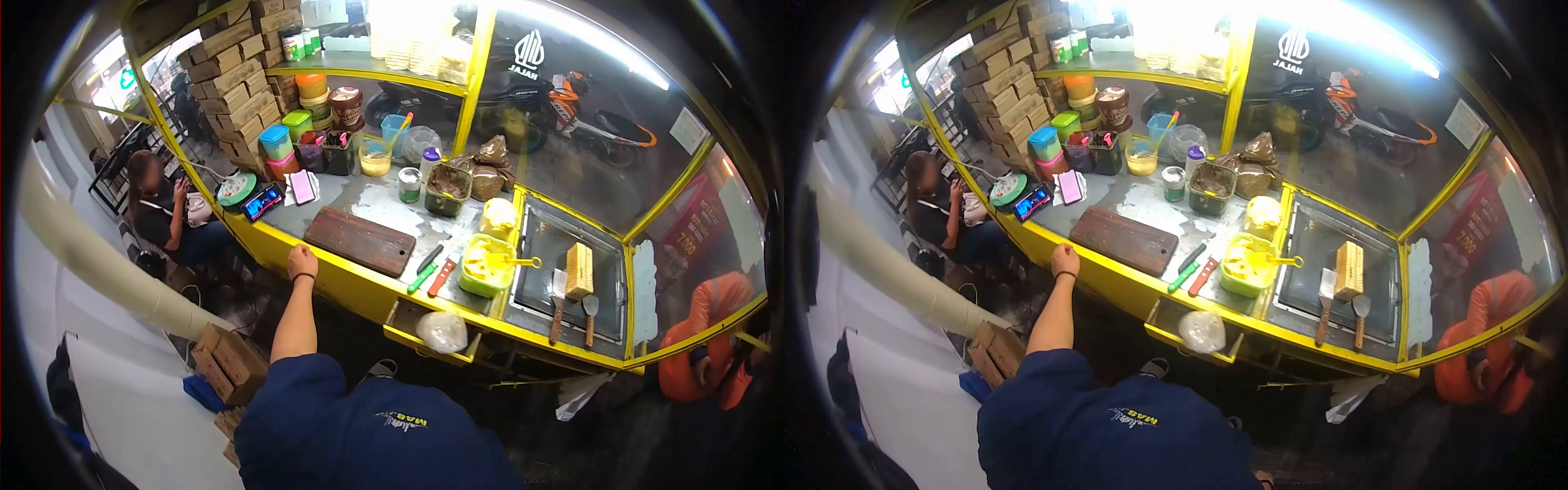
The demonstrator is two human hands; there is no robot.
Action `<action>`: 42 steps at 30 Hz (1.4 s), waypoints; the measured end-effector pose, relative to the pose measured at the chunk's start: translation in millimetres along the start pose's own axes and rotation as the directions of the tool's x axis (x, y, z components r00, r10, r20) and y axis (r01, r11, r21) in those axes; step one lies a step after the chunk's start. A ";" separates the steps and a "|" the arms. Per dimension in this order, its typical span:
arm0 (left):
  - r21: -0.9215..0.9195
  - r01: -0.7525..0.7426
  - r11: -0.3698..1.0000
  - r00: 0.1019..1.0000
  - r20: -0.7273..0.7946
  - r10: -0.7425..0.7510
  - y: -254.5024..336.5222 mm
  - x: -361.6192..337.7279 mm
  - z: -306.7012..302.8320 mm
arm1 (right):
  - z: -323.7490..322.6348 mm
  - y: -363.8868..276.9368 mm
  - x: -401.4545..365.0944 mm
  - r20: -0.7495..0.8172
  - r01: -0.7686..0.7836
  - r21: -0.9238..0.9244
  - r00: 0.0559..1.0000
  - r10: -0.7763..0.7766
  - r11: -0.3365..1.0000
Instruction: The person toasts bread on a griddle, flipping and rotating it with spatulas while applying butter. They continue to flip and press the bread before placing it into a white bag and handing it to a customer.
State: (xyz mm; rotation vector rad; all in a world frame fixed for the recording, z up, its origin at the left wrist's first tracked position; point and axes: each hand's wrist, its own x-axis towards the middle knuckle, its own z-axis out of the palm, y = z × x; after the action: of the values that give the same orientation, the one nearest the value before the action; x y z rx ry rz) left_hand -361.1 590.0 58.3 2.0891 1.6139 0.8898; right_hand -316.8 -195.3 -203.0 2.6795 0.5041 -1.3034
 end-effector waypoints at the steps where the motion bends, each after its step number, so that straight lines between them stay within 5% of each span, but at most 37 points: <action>1: 0.028 -0.027 0.999 1.000 0.002 0.027 -3.6 29.9 5.3 | 1.4 -13.0 0.4 -0.003 0.005 0.001 1.000 -0.005 1.000; 4: 0.040 -0.120 0.992 0.992 -0.030 0.121 -15.9 101.9 18.7 | 2.6 -52.1 -0.3 -0.015 0.021 -0.010 1.000 -0.021 1.000; 12: 0.046 -0.155 0.987 0.968 0.206 0.142 -33.8 206.6 54.6 | 18.4 -117.0 -11.4 -0.144 0.203 -0.147 0.964 -0.224 0.968; 13: 0.043 -0.172 0.984 0.965 0.207 0.160 -30.8 214.6 55.6 | 9.3 -121.1 -20.4 -0.134 0.184 0.256 0.979 -0.153 0.949; 16: 0.119 -0.149 0.982 0.939 0.327 0.103 -19.5 239.6 58.9 | -5.7 -149.1 -33.3 -0.017 -0.012 0.043 1.000 0.013 0.999; 22: 0.328 -0.087 0.940 0.902 0.427 -0.065 15.6 266.8 56.3 | -19.6 -171.7 -39.7 0.031 -0.096 -0.053 0.995 0.098 0.994; 38: 0.349 -0.112 0.930 0.923 0.384 -0.033 16.0 271.2 58.9 | 23.0 -158.3 -38.1 0.047 -0.133 -0.189 0.988 0.144 0.973; 42: 0.161 -0.130 0.978 0.989 0.092 0.116 3.6 233.1 54.4 | 0.6 -169.3 -64.0 0.082 -0.150 -0.210 0.982 0.171 0.966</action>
State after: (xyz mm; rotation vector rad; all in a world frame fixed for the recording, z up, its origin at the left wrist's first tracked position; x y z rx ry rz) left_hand -286.8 816.4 81.4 2.3304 1.5792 0.7173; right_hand -412.6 -52.3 -147.0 2.4200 0.3764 -1.2590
